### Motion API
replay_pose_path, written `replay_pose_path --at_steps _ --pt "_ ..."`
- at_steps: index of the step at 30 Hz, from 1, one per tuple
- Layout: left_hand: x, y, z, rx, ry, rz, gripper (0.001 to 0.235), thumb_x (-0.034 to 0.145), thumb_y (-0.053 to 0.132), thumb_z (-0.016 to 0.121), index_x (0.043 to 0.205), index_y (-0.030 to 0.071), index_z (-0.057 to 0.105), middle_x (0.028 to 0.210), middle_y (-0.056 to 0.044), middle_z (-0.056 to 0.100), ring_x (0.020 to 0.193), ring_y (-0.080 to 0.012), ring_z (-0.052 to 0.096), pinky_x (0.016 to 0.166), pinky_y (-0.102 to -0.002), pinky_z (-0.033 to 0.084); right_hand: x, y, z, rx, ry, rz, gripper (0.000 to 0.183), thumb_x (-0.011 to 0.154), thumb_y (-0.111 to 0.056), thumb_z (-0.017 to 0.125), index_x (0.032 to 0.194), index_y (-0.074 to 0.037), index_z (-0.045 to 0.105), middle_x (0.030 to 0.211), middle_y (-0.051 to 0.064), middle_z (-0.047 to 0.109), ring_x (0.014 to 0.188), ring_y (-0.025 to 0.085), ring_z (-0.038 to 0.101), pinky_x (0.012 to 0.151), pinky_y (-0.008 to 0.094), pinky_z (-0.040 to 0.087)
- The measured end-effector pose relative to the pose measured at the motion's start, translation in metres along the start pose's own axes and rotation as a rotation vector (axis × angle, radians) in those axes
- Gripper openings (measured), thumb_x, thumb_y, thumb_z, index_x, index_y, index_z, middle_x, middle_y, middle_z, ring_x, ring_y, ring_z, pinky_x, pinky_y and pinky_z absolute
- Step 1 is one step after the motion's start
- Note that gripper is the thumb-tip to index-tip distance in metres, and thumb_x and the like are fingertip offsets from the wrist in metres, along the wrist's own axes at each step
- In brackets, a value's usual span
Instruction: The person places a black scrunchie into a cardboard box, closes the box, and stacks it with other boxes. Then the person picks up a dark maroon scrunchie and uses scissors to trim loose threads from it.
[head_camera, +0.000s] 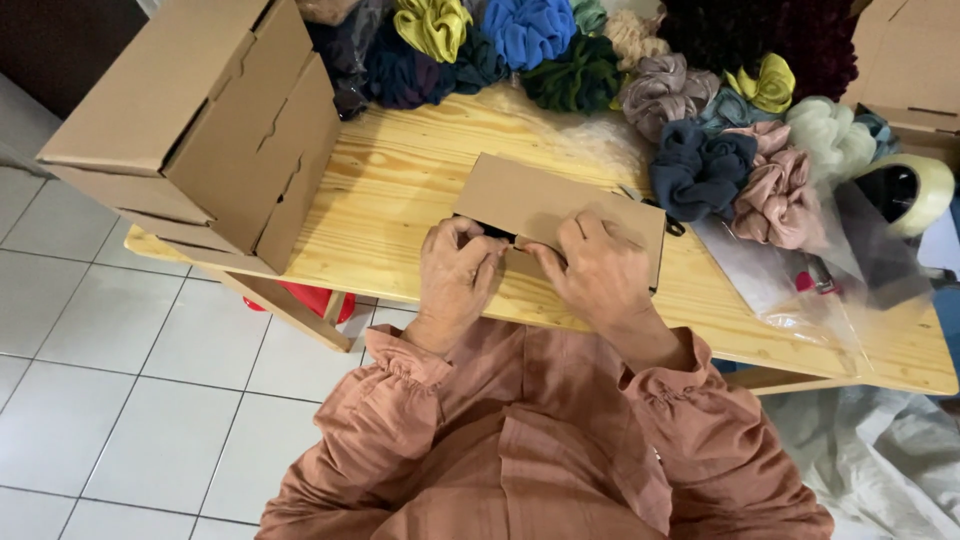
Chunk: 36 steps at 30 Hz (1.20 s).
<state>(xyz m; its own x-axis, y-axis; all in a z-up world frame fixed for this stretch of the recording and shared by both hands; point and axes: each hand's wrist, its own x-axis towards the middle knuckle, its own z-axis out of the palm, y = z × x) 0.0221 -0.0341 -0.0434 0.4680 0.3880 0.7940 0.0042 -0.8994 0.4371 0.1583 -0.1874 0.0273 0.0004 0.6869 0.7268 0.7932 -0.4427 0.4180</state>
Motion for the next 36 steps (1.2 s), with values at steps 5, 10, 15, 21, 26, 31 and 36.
replay_pose_path --at_steps 5,10,15,21,26,31,36 --pt "-0.004 -0.008 0.006 -0.032 0.004 -0.009 0.01 0.094 0.02 0.068 0.095 0.03 0.072 0.102 -0.005 0.054 0.095 -0.0306 0.064 0.084 -0.042 0.052 0.001 0.0 -0.007 0.037 0.006 -0.034 0.037 0.096 -0.049 0.06 0.077 -0.018 0.054 0.076 -0.002 0.048 0.063 0.016 0.057 0.052 0.025 0.045" --pt "-0.006 -0.008 0.008 -0.04 0.003 -0.016 0.011 0.092 0.02 0.069 0.096 0.03 0.072 0.103 -0.004 0.054 0.097 -0.0296 0.064 0.086 -0.042 0.051 0.0 0.002 -0.007 0.009 0.012 -0.033 0.038 0.097 -0.05 0.057 0.077 -0.018 0.053 0.075 -0.001 0.047 0.062 0.015 0.055 0.052 0.025 0.045" --pt "-0.009 -0.004 0.007 -0.002 -0.007 -0.027 0.013 0.092 0.02 0.068 0.101 0.029 0.072 0.105 -0.004 0.052 0.104 -0.0296 0.063 0.091 -0.042 0.05 -0.013 -0.001 0.007 0.013 -0.002 -0.024 0.037 0.097 -0.052 0.058 0.079 -0.02 0.054 0.079 0.001 0.051 0.074 0.018 0.064 0.059 0.027 0.05" --pt "-0.008 0.002 0.004 0.002 0.034 -0.019 0.015 0.091 0.019 0.07 0.102 0.028 0.072 0.107 -0.004 0.049 0.109 -0.0293 0.057 0.095 -0.039 0.045 -0.007 0.001 -0.004 0.045 0.0 -0.008 0.037 0.097 -0.051 0.06 0.08 -0.019 0.054 0.08 0.0 0.051 0.075 0.018 0.064 0.059 0.027 0.05" --pt "-0.014 -0.012 0.008 0.101 0.182 0.019 0.016 0.093 0.029 0.071 0.11 0.027 0.07 0.105 -0.002 0.047 0.105 -0.0257 0.055 0.092 -0.039 0.044 -0.024 -0.004 0.001 0.148 -0.013 0.026 0.031 0.103 -0.045 0.055 0.094 -0.016 0.062 0.095 0.002 0.061 0.094 0.022 0.068 0.075 0.029 0.055" --pt "0.022 0.009 -0.011 0.1 0.14 0.142 0.036 0.1 0.042 0.062 0.13 0.022 0.065 0.131 -0.014 0.051 0.127 -0.0378 0.053 0.11 -0.053 0.043 -0.051 -0.005 -0.006 0.275 -0.029 0.045 0.044 0.108 -0.038 0.053 0.138 -0.007 0.061 0.137 0.015 0.065 0.133 0.033 0.06 0.116 0.044 0.04" --pt "0.018 0.003 -0.009 0.138 -0.103 0.145 0.039 0.103 0.042 0.055 0.138 0.025 0.062 0.141 -0.018 0.053 0.132 -0.0478 0.051 0.109 -0.066 0.037 -0.05 0.005 -0.015 0.44 -0.09 0.092 0.059 0.102 -0.042 0.058 0.156 -0.019 0.051 0.153 0.008 0.056 0.139 0.032 0.053 0.119 0.051 0.034"
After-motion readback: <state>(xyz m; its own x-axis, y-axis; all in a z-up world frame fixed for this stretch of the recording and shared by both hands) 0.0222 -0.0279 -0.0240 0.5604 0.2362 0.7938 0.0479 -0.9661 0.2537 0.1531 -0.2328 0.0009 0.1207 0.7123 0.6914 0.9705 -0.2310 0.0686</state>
